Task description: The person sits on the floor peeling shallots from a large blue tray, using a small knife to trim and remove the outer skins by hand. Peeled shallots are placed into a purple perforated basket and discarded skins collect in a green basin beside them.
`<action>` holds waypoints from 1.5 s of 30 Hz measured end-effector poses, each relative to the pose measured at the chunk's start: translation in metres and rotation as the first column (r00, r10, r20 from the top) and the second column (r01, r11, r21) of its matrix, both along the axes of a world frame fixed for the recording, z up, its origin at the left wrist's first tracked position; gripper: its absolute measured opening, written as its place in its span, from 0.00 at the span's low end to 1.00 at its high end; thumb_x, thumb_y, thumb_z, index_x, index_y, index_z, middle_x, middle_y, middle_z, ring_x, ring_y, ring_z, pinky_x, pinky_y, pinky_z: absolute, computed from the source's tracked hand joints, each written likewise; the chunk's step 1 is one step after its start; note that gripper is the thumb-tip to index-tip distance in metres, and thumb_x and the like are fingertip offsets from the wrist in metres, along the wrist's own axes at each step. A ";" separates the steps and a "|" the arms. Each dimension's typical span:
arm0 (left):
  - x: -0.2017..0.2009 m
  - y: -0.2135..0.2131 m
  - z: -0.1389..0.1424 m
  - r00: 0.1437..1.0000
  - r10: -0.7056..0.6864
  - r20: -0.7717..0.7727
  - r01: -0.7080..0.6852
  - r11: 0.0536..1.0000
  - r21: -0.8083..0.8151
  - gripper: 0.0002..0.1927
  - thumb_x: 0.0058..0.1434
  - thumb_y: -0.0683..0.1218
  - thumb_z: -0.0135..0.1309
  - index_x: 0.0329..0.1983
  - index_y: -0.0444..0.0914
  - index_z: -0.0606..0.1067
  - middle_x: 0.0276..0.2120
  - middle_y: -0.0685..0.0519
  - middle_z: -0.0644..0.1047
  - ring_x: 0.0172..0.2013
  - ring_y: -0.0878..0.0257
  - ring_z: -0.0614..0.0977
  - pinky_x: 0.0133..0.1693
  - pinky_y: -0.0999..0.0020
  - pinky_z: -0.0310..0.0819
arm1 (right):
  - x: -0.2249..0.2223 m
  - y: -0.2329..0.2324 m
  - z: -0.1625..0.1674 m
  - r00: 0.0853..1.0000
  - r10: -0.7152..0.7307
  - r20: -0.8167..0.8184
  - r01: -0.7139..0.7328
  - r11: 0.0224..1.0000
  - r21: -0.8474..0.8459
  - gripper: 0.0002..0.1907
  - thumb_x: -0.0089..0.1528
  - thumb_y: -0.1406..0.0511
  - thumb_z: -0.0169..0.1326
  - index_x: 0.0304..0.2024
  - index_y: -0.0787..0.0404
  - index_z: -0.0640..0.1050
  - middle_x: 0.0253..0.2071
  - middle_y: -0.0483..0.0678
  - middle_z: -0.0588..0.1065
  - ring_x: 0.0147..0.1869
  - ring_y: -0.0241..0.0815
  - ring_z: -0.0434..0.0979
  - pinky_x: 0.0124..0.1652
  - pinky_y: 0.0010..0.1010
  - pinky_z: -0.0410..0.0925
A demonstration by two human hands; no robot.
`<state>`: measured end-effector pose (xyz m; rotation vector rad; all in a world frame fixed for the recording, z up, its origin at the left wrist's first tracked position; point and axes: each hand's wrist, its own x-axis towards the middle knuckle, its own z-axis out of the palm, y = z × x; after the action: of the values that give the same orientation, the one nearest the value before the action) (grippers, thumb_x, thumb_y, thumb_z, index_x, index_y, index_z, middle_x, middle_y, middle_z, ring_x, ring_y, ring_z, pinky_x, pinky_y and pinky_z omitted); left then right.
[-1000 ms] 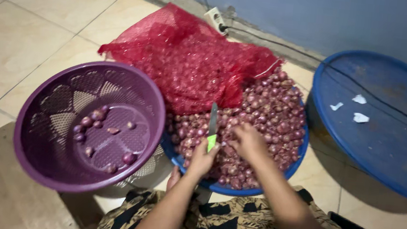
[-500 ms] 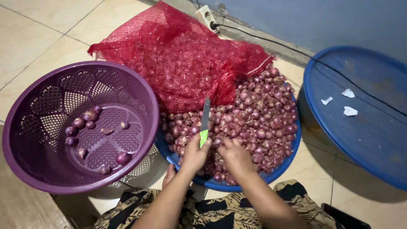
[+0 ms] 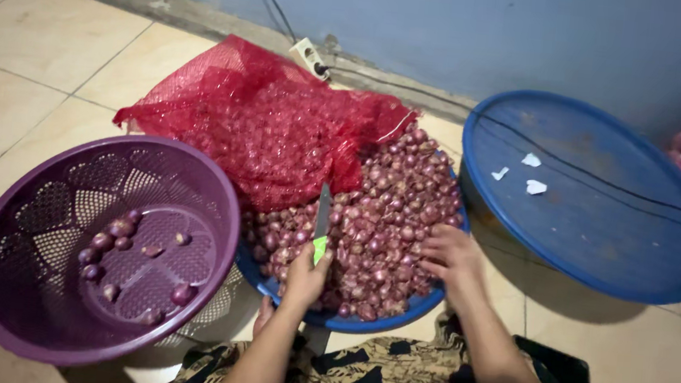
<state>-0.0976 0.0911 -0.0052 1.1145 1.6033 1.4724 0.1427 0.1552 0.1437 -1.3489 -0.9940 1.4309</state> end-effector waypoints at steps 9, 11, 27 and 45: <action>0.029 -0.013 0.022 0.970 -0.127 0.209 0.143 0.988 -0.065 0.14 0.66 0.48 0.57 0.51 0.36 0.76 0.33 0.53 0.79 0.32 0.64 0.78 0.36 0.68 0.73 | 0.107 0.016 0.025 0.759 -0.428 -0.491 0.395 0.902 -0.176 0.35 0.60 0.41 0.55 0.56 0.60 0.69 0.52 0.55 0.73 0.50 0.48 0.76 0.55 0.44 0.72; 0.032 -0.013 0.025 0.940 -0.163 0.300 0.165 0.986 0.019 0.13 0.67 0.47 0.57 0.50 0.36 0.76 0.33 0.55 0.78 0.32 0.67 0.76 0.34 0.71 0.72 | 0.104 0.018 0.025 0.785 -0.384 -0.487 0.330 0.923 -0.196 0.38 0.64 0.39 0.52 0.53 0.68 0.71 0.49 0.56 0.74 0.47 0.47 0.76 0.52 0.42 0.72; 0.048 0.000 0.063 0.787 -0.214 0.578 0.179 0.977 0.119 0.11 0.70 0.45 0.48 0.53 0.38 0.72 0.37 0.55 0.79 0.35 0.66 0.81 0.35 0.68 0.80 | 0.107 -0.067 -0.005 0.779 -0.349 -0.520 0.344 0.933 -0.111 0.11 0.67 0.64 0.47 0.48 0.65 0.68 0.41 0.53 0.74 0.41 0.43 0.78 0.49 0.39 0.75; -0.039 -0.089 0.144 0.864 0.489 0.121 -0.503 0.851 0.152 0.16 0.67 0.51 0.57 0.45 0.34 0.70 0.33 0.51 0.77 0.32 0.64 0.77 0.35 0.70 0.73 | 0.070 -0.206 -0.021 0.885 0.083 -0.459 -0.138 0.986 -0.088 0.25 0.59 0.61 0.51 0.55 0.70 0.66 0.45 0.59 0.75 0.41 0.51 0.76 0.36 0.44 0.72</action>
<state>-0.1369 0.0018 0.1385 0.7439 1.8182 2.0030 0.2125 -0.0506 0.1231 -0.9762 -0.6899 1.8123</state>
